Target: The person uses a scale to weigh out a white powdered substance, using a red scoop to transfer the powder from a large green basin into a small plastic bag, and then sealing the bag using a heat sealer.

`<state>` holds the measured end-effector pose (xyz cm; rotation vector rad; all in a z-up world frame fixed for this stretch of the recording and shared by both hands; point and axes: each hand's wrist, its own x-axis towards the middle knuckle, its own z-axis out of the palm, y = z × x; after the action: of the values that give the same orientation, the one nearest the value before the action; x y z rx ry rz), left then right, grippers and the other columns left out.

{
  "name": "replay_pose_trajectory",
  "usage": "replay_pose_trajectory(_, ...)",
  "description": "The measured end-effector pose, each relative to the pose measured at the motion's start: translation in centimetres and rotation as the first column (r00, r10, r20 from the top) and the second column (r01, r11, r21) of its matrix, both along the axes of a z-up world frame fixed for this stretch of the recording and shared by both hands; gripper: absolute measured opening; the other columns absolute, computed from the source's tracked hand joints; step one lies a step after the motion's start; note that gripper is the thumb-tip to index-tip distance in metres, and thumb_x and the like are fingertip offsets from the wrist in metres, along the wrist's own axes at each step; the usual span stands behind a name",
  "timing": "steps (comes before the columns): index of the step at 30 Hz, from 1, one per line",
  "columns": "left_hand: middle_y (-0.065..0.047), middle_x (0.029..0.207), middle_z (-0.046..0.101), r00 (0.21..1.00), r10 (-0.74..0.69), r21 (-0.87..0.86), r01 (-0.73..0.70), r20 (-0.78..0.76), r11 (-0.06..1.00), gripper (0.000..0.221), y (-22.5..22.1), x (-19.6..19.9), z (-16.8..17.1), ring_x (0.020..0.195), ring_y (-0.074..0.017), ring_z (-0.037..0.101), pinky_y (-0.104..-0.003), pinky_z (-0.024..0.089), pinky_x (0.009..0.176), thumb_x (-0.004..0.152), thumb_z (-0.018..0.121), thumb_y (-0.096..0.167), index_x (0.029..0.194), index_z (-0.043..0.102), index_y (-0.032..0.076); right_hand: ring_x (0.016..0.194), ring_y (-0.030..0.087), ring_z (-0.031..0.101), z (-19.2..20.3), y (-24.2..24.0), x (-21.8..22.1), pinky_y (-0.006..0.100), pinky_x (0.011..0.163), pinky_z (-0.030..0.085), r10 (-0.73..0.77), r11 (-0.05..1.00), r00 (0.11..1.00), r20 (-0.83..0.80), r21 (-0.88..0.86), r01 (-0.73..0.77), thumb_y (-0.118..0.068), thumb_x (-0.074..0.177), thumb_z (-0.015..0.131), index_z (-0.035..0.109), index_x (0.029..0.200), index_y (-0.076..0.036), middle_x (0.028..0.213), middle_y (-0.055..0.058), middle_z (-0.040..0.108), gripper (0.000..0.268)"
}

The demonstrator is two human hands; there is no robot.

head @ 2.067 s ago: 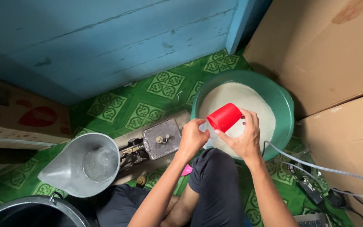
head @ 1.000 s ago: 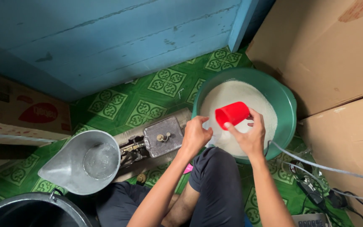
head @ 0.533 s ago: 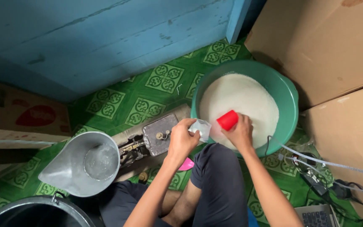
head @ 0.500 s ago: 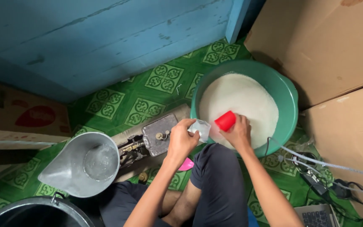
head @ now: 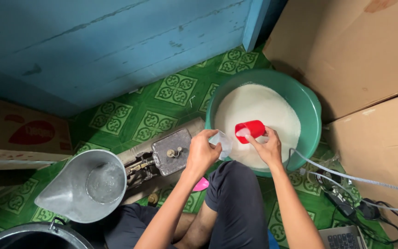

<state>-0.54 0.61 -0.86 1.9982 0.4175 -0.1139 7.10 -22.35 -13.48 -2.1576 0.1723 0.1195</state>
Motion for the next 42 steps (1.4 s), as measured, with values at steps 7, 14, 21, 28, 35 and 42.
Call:
replay_pose_trajectory(7, -0.019, 0.116, 0.068, 1.000, -0.011, 0.011, 0.011, -0.024, 1.000, 0.047, -0.5, 1.2, -1.3, 0.078, -0.0285, 0.074, -0.039, 0.061, 0.067, 0.075, 0.070, 0.013, 0.121, 0.067, 0.003, 0.112, 0.036, 0.059, 7.2, 1.5, -1.2, 0.038, 0.092, 0.052, -0.007, 0.999, 0.987, 0.158, 0.043, 0.000, -0.043, 0.069, 0.089, 0.055, 0.130, 0.007, 0.117, 0.025, 0.057, 0.086)
replay_pose_trajectory(14, -0.018, 0.108, 0.072, 0.999, -0.024, 0.043, 0.026, -0.048, 0.999, 0.047, -0.6, 2.1, -1.2, 0.077, -0.0297, 0.074, -0.040, 0.061, 0.066, 0.074, 0.071, 0.017, 0.119, 0.068, 0.006, 0.103, 0.034, 0.060, 12.5, 3.2, -2.3, 0.039, 0.084, 0.052, 0.113, 0.993, 0.877, 0.467, -0.043, -0.106, -0.041, 0.061, 0.092, 0.055, 0.131, 0.002, 0.115, 0.019, 0.056, 0.090)
replay_pose_trajectory(21, -0.017, 0.070, 0.071, 0.999, -0.050, 0.038, 0.051, -0.022, 0.998, 0.044, -0.8, 2.2, 0.0, 0.075, -0.0348, 0.073, -0.046, 0.059, 0.066, 0.074, 0.069, 0.017, 0.116, 0.069, 0.004, 0.106, 0.035, 0.058, 16.5, 5.7, -4.2, 0.046, 0.087, 0.051, 0.303, 0.948, 0.770, 0.562, -0.260, -0.183, -0.031, 0.051, 0.095, 0.055, 0.130, -0.002, 0.115, 0.016, 0.054, 0.092)
replay_pose_trajectory(28, -0.013, 0.060, 0.069, 0.999, -0.037, 0.020, 0.037, -0.034, 0.999, 0.042, -0.7, 2.3, -0.1, 0.071, -0.0312, 0.073, -0.044, 0.057, 0.063, 0.073, 0.069, 0.019, 0.113, 0.070, 0.006, 0.110, 0.035, 0.055, 16.2, 5.9, -4.4, 0.048, 0.092, 0.048, 0.335, 0.934, 0.756, 0.562, -0.304, -0.188, -0.030, 0.050, 0.095, 0.054, 0.131, -0.004, 0.117, 0.014, 0.052, 0.094)
replay_pose_trajectory(35, -0.012, 0.056, 0.067, 0.999, -0.046, 0.015, 0.047, -0.026, 0.999, 0.039, -0.8, 2.1, 0.9, 0.073, -0.0310, 0.074, -0.043, 0.058, 0.069, 0.073, 0.070, 0.021, 0.111, 0.071, 0.009, 0.109, 0.035, 0.055, 16.0, 6.0, -4.6, 0.049, 0.091, 0.047, 0.350, 0.925, 0.720, 0.599, -0.345, -0.162, -0.028, 0.050, 0.094, 0.053, 0.132, -0.004, 0.119, 0.014, 0.051, 0.094)
replay_pose_trajectory(42, -0.015, 0.065, 0.071, 0.999, -0.030, 0.025, 0.031, -0.029, 0.999, 0.043, -0.7, 2.0, -1.0, 0.075, -0.0319, 0.074, -0.043, 0.059, 0.072, 0.075, 0.069, 0.019, 0.115, 0.068, 0.005, 0.108, 0.035, 0.057, 16.5, 6.0, -4.5, 0.048, 0.091, 0.048, 0.296, 0.946, 0.769, 0.566, -0.283, -0.156, -0.030, 0.051, 0.095, 0.054, 0.131, -0.003, 0.118, 0.016, 0.052, 0.094)
